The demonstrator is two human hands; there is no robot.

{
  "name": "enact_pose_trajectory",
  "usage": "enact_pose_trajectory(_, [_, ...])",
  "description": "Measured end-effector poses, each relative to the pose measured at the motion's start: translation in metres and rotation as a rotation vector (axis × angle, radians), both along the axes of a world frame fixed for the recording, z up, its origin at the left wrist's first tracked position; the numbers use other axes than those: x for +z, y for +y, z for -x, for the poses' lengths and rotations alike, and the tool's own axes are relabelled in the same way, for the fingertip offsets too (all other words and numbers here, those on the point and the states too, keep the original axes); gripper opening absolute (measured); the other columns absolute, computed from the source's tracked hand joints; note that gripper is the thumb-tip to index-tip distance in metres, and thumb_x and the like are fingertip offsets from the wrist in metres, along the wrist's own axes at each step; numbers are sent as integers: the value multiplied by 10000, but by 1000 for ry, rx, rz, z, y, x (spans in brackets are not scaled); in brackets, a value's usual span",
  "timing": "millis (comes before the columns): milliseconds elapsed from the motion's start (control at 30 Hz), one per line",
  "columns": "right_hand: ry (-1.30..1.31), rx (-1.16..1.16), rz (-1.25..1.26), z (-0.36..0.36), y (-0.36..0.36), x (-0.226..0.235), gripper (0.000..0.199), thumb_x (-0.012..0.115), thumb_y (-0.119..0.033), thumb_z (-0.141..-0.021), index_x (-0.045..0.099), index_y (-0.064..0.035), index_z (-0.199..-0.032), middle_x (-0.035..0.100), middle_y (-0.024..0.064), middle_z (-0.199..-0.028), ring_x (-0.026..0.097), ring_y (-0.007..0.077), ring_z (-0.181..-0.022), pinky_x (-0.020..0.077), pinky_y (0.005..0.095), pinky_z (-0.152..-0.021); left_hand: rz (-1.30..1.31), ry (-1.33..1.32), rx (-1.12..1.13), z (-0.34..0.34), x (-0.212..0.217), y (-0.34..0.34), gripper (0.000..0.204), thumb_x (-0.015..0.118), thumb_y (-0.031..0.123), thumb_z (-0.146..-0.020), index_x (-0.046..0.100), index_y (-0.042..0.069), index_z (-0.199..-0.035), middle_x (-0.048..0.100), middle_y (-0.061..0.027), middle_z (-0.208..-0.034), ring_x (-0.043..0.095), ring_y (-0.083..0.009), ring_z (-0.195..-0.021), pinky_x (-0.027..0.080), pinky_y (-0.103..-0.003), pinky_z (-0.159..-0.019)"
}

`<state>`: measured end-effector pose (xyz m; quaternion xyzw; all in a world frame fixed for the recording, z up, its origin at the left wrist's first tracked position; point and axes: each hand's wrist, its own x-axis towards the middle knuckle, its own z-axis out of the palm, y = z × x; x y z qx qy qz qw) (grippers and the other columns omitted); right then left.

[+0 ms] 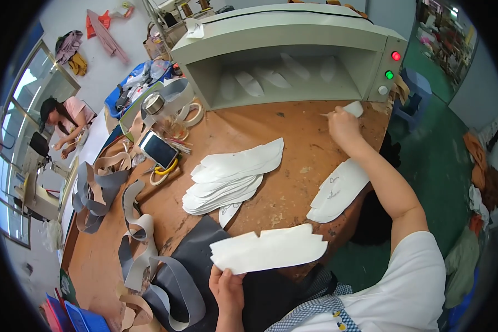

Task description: Manually aligning and assembling leather shoe upper components on a workbench.

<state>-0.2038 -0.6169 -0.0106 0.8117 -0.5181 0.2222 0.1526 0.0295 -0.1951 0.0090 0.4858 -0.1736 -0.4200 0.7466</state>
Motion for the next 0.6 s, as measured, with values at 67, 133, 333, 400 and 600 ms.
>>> enact_pose_trajectory(67, [74,-2,-110,-16,7,5,229,665,-257,-896,724,-52,-816,691,168,-868,678,358,-708,539,483,-618,15,-40,-112,-3,0,-17,412,520,134,-967,484,-53,-1333,606,-160,-1258,637,-263,-1113,541,-390,-913])
enact_pose_trajectory(133, [-95,19,-131,-32,16,30,227,664,-237,-878,718,-37,-783,683,189,-806,676,377,-705,540,490,-627,30,-18,-99,-6,-3,-39,398,520,133,-971,493,-48,-1325,608,-156,-1255,637,-263,-1110,541,-392,-914])
enact_pose_trajectory(333, [-61,83,13,-39,-108,13,209,592,-152,-885,704,-4,-791,687,237,-822,677,419,-761,539,505,-668,-264,-213,-116,1,-13,-56,226,467,132,-1051,587,-58,-1082,662,-155,-971,681,-211,-834,612,-351,-675])
enact_pose_trajectory(400, [80,-28,-165,-32,-165,-10,191,560,-117,-892,711,-4,-863,701,228,-908,690,414,-836,546,507,-707,-437,-310,-221,1,-9,-46,313,482,176,-1056,614,-31,-863,657,-100,-761,622,-142,-603,523,-261,-520])
enact_pose_trajectory(600, [133,-199,-208,61,-323,-85,479,536,-453,-997,648,-19,-1166,672,230,-1105,658,371,-1037,532,472,-858,-409,-628,-155,18,-4,-15,333,541,77,-1007,559,-19,-688,584,-51,-639,541,-102,-502,408,-263,-477])
